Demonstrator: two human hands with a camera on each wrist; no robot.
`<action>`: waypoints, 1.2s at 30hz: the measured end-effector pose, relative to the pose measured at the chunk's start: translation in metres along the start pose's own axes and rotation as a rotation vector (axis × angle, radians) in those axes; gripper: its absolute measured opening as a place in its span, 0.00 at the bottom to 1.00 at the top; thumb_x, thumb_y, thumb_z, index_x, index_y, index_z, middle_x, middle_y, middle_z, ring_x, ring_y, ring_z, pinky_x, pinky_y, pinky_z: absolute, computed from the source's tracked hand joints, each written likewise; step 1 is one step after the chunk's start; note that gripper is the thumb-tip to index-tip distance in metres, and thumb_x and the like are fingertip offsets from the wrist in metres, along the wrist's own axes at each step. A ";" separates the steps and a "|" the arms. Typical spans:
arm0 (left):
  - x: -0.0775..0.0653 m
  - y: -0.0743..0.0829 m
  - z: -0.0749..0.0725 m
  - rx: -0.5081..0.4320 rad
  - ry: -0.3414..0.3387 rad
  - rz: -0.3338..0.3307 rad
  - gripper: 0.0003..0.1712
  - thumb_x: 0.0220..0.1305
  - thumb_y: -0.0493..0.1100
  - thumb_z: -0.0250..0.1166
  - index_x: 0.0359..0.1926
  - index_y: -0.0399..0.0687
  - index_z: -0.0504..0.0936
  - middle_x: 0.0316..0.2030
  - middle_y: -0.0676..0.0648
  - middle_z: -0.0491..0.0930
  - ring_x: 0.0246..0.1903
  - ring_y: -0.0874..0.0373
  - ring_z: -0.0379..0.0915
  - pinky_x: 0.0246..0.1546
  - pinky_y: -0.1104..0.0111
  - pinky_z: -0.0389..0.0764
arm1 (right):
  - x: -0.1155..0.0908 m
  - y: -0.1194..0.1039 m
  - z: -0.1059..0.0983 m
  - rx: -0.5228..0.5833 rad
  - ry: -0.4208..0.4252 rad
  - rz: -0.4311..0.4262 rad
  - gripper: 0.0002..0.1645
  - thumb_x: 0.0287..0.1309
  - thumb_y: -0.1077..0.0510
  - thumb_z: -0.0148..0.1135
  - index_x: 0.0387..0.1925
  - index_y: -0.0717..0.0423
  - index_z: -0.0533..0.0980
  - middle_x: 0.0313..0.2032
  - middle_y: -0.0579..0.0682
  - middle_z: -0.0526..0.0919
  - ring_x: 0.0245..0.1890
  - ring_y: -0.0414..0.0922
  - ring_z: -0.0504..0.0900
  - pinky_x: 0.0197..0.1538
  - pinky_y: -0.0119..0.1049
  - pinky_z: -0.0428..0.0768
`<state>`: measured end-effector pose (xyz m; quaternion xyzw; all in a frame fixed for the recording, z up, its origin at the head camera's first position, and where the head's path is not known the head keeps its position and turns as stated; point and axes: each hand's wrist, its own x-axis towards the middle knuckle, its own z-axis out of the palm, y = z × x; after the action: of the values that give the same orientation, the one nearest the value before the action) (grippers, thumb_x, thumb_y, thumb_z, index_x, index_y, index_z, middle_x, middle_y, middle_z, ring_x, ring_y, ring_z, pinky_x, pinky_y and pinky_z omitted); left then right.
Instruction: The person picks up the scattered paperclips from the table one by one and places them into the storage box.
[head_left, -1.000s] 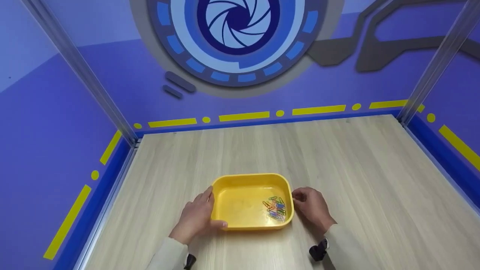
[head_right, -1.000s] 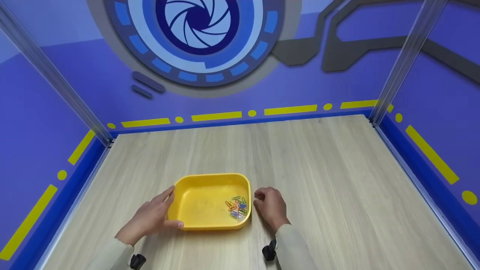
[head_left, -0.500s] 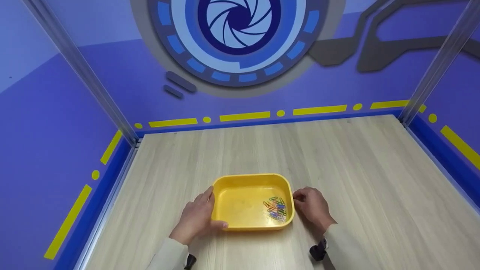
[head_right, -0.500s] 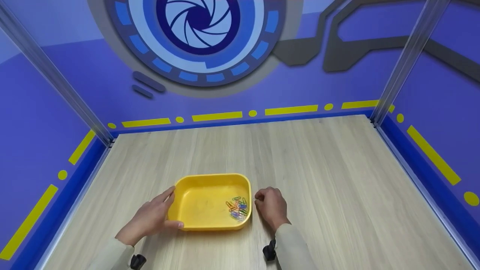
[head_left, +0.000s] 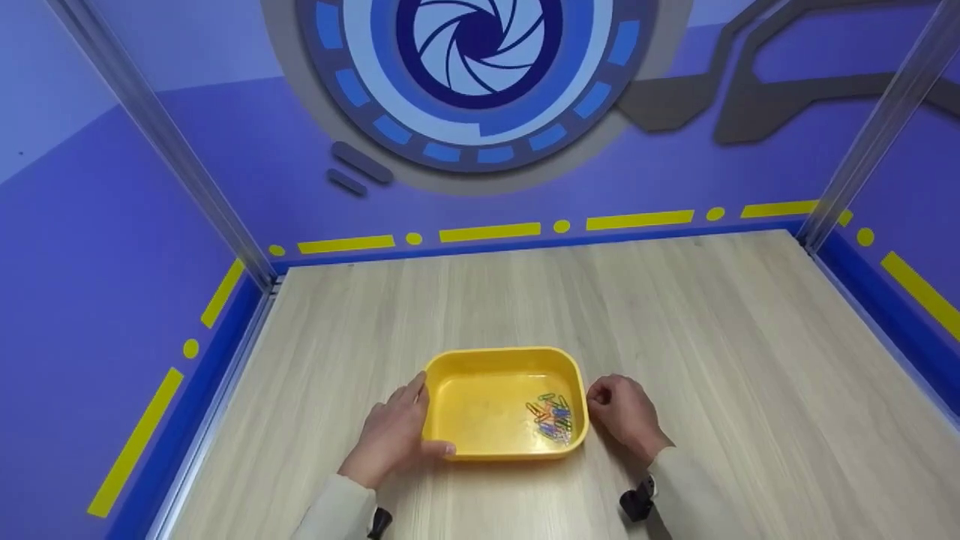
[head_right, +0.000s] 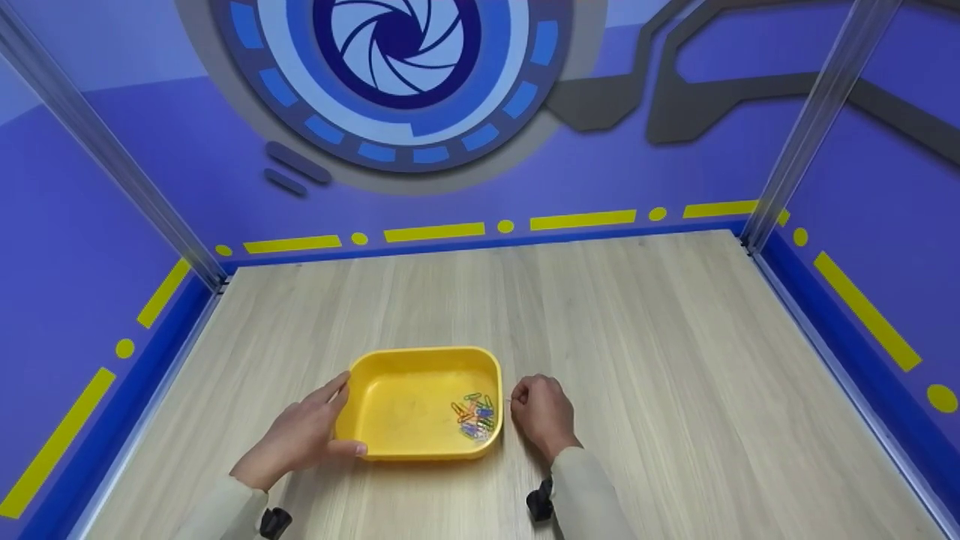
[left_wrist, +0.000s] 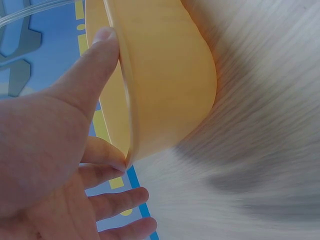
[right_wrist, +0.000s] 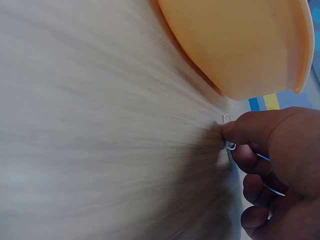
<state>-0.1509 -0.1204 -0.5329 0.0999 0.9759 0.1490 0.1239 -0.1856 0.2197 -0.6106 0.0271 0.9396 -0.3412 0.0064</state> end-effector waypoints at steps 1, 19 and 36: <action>0.000 0.000 0.000 -0.002 0.001 -0.001 0.63 0.44 0.64 0.75 0.73 0.40 0.56 0.73 0.42 0.55 0.67 0.45 0.59 0.60 0.45 0.67 | 0.000 0.000 0.000 0.003 -0.001 0.001 0.07 0.49 0.65 0.65 0.23 0.51 0.80 0.23 0.44 0.75 0.28 0.41 0.70 0.34 0.33 0.69; 0.000 -0.001 -0.002 0.006 0.018 0.031 0.62 0.45 0.64 0.74 0.72 0.36 0.56 0.73 0.41 0.55 0.66 0.44 0.61 0.57 0.44 0.70 | -0.006 -0.008 -0.022 0.132 0.062 0.031 0.03 0.57 0.61 0.64 0.28 0.54 0.79 0.26 0.47 0.78 0.25 0.40 0.71 0.26 0.27 0.70; -0.002 0.001 -0.002 -0.027 0.002 -0.008 0.63 0.45 0.63 0.74 0.74 0.40 0.54 0.74 0.42 0.54 0.66 0.44 0.61 0.61 0.44 0.67 | -0.015 -0.035 -0.037 0.167 0.059 -0.062 0.04 0.60 0.63 0.63 0.31 0.52 0.77 0.31 0.45 0.78 0.32 0.41 0.70 0.35 0.29 0.69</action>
<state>-0.1492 -0.1204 -0.5303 0.0944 0.9743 0.1619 0.1248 -0.1719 0.2160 -0.5594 0.0086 0.9080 -0.4176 -0.0340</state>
